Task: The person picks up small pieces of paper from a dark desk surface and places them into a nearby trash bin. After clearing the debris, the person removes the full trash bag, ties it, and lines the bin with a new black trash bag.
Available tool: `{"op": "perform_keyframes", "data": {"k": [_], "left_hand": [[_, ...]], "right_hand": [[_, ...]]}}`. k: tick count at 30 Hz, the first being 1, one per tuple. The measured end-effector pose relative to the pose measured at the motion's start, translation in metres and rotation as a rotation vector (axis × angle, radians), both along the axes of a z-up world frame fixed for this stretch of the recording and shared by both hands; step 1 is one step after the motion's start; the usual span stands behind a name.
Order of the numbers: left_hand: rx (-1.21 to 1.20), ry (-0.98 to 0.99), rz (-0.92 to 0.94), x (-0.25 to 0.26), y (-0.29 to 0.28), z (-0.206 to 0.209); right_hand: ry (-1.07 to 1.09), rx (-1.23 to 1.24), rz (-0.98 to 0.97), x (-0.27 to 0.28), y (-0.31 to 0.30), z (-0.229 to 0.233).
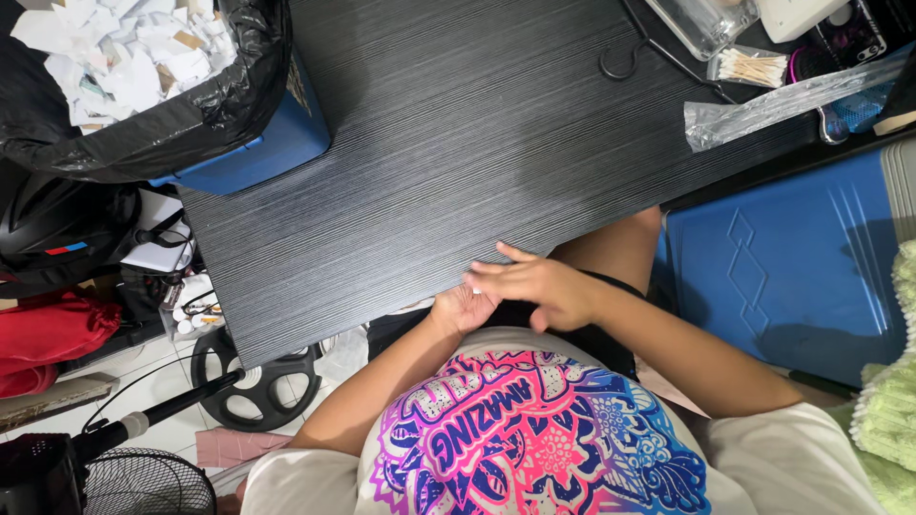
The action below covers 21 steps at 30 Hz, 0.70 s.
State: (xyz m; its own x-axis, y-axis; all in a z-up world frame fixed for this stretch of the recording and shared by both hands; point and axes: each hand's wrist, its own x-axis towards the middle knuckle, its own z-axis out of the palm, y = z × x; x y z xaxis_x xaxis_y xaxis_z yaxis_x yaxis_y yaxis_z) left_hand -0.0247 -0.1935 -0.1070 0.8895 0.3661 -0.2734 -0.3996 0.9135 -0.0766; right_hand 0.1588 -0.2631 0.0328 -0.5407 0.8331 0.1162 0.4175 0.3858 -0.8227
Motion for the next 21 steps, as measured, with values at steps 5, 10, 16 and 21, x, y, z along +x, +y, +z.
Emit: {"op": "perform_keyframes", "data": {"k": [5,10,16,21], "left_hand": [[0.024,0.032,-0.057,0.000,0.003,0.009],[0.039,0.310,-0.229,-0.013,0.003,0.005],[0.177,0.204,-0.431,-0.049,-0.002,0.046],[0.258,0.240,-0.327,-0.061,0.017,0.149]], "right_hand": [[-0.091,0.119,-0.264,0.014,0.011,0.005],[-0.025,0.075,-0.160,0.006,0.021,0.002],[0.136,0.145,-0.484,0.031,0.043,0.008],[-0.098,0.163,-0.749,0.052,0.071,0.004]]}}
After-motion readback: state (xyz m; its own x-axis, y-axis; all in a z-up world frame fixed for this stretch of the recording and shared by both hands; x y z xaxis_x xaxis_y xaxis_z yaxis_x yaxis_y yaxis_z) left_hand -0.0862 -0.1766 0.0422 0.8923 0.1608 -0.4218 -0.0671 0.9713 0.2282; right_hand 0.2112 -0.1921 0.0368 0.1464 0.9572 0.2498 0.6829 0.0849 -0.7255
